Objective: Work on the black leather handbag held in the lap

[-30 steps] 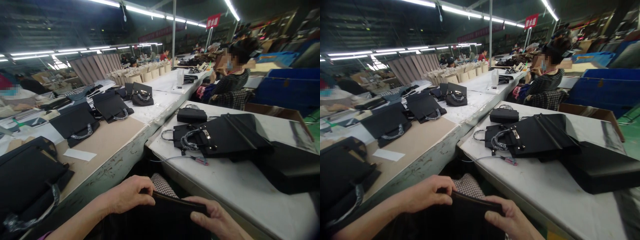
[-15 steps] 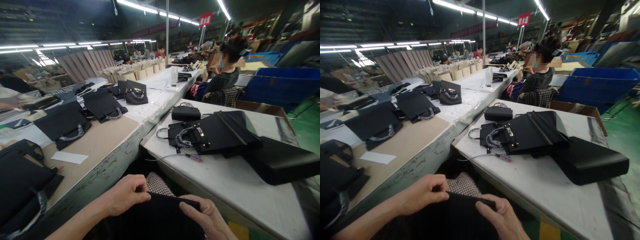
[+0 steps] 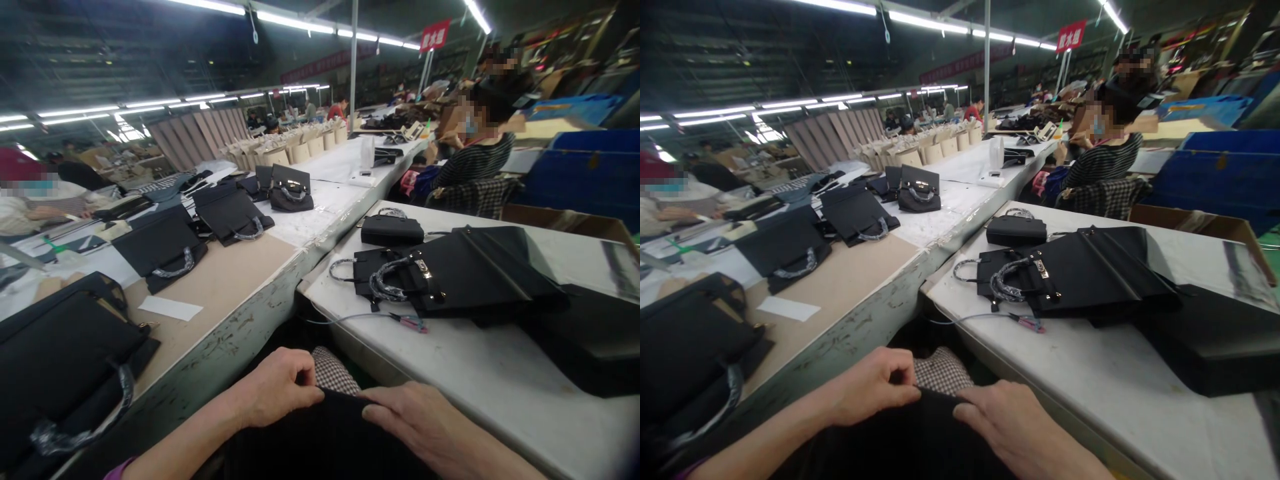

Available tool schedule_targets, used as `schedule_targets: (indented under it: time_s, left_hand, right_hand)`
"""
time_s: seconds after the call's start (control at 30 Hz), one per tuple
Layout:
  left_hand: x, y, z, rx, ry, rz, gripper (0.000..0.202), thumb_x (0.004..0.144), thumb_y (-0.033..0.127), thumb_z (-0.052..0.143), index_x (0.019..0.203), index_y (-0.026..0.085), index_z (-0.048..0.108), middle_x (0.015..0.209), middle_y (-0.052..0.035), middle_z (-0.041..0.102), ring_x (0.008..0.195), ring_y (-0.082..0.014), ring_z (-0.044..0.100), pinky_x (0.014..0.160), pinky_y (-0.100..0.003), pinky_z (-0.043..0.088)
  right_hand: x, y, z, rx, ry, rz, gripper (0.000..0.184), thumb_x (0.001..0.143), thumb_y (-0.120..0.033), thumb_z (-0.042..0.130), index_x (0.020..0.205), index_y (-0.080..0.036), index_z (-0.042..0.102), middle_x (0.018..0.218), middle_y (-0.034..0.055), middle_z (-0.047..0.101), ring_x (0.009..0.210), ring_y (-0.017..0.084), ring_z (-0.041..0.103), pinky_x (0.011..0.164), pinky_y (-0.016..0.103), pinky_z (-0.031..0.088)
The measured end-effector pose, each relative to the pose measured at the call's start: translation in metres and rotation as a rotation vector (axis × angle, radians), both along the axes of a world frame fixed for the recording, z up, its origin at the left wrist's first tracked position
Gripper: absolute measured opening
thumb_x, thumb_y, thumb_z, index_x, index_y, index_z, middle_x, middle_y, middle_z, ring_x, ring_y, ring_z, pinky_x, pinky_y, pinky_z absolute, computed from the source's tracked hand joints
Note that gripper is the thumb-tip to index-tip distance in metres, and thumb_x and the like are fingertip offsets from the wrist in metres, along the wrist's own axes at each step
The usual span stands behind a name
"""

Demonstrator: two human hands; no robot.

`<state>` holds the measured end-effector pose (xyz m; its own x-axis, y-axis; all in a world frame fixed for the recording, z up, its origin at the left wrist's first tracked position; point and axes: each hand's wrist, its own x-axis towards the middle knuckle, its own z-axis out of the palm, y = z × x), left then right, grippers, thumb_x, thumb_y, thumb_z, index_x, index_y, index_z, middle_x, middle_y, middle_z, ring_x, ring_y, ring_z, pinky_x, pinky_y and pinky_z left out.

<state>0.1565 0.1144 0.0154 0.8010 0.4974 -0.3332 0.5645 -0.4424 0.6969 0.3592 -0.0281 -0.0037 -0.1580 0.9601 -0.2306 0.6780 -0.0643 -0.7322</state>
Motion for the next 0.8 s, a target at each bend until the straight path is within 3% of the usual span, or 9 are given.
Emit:
schedule_targets:
  time_s: [0.07,0.17,0.27,0.53,0.8]
  left_hand:
    - [-0.001,0.001,-0.002,0.002,-0.008,0.000,0.018,0.076,0.026,0.070,0.064,0.016,0.060,0.073,0.0025,0.063,0.069,-0.0132,0.056,0.064,-0.023,0.038]
    - [-0.006,0.004,-0.005,-0.006,-0.033,0.014,0.018,0.076,0.024,0.071,0.065,0.016,0.060,0.073,0.0031,0.062,0.071,-0.0130,0.055,0.065,-0.023,0.038]
    - [-0.014,0.008,-0.004,-0.034,-0.042,0.015,0.017,0.074,0.026,0.075,0.066,0.016,0.064,0.076,0.0028,0.065,0.073,-0.0134,0.057,0.066,-0.023,0.038]
    - [-0.039,0.009,0.000,-0.041,-0.057,0.082,0.016,0.072,0.026,0.074,0.062,0.017,0.065,0.086,0.0003,0.071,0.073,-0.0143,0.061,0.067,-0.023,0.042]
    - [-0.038,0.003,0.007,0.014,0.044,0.228,0.017,0.069,0.027,0.072,0.060,0.017,0.063,0.062,0.0031,0.064,0.058,-0.0122,0.054,0.053,-0.022,0.035]
  right_hand:
    - [-0.012,0.013,0.005,0.036,-0.160,0.047,0.023,0.098,-0.026,0.048,0.098,-0.024,0.070,0.079,0.0018,0.073,0.070,0.021,0.067,0.062,0.027,0.039]
    - [-0.027,0.024,0.005,0.065,-0.270,0.075,0.021,0.096,-0.024,0.051,0.086,-0.021,0.070,0.075,0.0038,0.072,0.068,0.022,0.068,0.058,0.028,0.035]
    - [-0.031,0.025,0.000,0.036,-0.227,0.050,0.031,0.097,-0.026,0.049,0.072,-0.020,0.065,0.069,0.0024,0.069,0.064,0.019,0.064,0.058,0.026,0.035]
    - [-0.029,0.022,0.002,-0.058,-0.156,0.033,0.036,0.098,-0.034,0.042,0.067,-0.020,0.053,0.067,0.0007,0.061,0.063,0.018,0.057,0.059,0.025,0.037]
    - [-0.032,0.020,-0.003,-0.033,-0.160,0.037,0.038,0.100,-0.037,0.040,0.067,-0.021,0.050,0.067,-0.0007,0.058,0.061,0.016,0.054,0.057,0.025,0.034]
